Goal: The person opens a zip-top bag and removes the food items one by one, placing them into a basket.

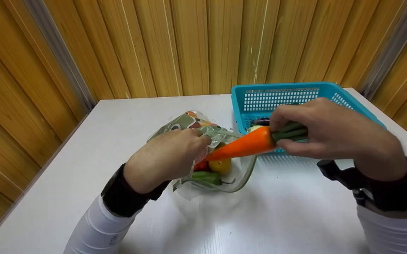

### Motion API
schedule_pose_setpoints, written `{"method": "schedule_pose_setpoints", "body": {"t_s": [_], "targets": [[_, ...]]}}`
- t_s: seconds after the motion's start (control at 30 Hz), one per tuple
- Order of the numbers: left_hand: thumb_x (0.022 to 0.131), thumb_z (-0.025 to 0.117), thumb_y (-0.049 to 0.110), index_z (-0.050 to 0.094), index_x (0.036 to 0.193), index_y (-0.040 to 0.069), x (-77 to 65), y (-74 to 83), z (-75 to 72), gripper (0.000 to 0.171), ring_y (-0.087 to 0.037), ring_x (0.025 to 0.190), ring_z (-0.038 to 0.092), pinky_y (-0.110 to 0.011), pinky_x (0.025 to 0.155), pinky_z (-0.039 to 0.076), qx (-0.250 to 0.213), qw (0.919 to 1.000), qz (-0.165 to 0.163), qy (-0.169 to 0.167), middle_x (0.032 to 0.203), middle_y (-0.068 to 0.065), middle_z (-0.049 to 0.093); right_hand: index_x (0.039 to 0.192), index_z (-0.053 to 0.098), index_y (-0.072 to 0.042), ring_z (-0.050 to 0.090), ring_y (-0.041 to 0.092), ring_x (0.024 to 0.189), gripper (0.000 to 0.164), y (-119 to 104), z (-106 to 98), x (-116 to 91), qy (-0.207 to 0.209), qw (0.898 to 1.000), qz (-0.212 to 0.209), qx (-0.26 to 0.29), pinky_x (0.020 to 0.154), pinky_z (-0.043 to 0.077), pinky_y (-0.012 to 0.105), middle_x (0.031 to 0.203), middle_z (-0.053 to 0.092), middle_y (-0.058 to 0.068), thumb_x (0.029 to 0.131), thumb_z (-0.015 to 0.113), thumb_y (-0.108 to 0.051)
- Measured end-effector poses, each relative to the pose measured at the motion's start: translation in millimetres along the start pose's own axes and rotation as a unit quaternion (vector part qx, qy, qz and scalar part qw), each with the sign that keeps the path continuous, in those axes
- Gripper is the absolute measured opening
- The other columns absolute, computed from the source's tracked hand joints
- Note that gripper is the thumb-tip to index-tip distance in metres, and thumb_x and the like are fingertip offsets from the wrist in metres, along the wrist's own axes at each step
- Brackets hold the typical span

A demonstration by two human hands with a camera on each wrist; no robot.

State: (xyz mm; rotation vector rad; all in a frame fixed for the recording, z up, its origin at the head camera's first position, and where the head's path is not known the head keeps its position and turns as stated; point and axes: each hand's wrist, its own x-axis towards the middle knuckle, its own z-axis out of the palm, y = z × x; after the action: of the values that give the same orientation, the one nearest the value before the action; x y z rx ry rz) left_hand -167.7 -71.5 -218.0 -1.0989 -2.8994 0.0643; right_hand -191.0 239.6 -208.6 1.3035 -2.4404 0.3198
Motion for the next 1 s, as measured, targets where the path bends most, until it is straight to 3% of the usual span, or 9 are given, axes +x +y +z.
{"method": "schedule_pose_setpoints", "body": {"t_s": [0.2, 0.57, 0.73, 1.0], "targets": [[0.082, 0.065, -0.010, 0.068, 0.107, 0.006, -1.0, -0.1, 0.1, 0.030, -0.021, 0.082, 0.060, -0.033, 0.071, 0.057, 0.000, 1.0000, -0.005, 0.006, 0.096, -0.008, 0.064, 0.100, 0.065, -0.024, 0.054, 0.000, 0.066, 0.035, 21, -11, -14, 0.060, 0.998, -0.013, -0.033, 0.059, 0.047, 0.011, 0.090, 0.068, -0.014, 0.073, 0.083, -0.012], [0.080, 0.066, -0.011, 0.067, 0.110, 0.006, -0.4, 0.5, -0.5, 0.034, -0.021, 0.083, 0.060, -0.033, 0.073, 0.058, 0.001, 1.0000, -0.009, 0.000, 0.098, -0.008, 0.064, 0.105, 0.073, -0.015, 0.060, -0.004, 0.077, 0.045, 51, -30, -35, 0.114, 0.992, 0.010, -0.047, 0.076, 0.045, 0.002, 0.096, 0.072, -0.005, 0.064, 0.089, -0.008], [0.079, 0.068, -0.010, 0.067, 0.110, 0.006, 0.0, 1.3, -1.7, 0.035, -0.021, 0.086, 0.061, -0.033, 0.075, 0.058, -0.001, 0.9999, -0.014, -0.007, 0.101, -0.009, 0.065, 0.105, 0.073, -0.010, 0.054, -0.010, 0.080, 0.043, 58, -36, -40, 0.129, 0.990, 0.019, -0.060, 0.075, 0.043, 0.001, 0.096, 0.072, 0.001, 0.065, 0.088, -0.004], [0.078, 0.068, -0.011, 0.068, 0.106, 0.007, 1.2, 0.8, -2.8, 0.033, -0.019, 0.083, 0.060, -0.030, 0.072, 0.058, -0.009, 0.9998, -0.012, -0.012, 0.098, -0.007, 0.065, 0.107, 0.073, -0.008, 0.051, -0.006, 0.079, 0.041, 65, -41, -48, 0.149, 0.985, 0.046, -0.075, 0.073, 0.041, 0.002, 0.100, 0.071, 0.004, 0.068, 0.086, -0.001]]}}
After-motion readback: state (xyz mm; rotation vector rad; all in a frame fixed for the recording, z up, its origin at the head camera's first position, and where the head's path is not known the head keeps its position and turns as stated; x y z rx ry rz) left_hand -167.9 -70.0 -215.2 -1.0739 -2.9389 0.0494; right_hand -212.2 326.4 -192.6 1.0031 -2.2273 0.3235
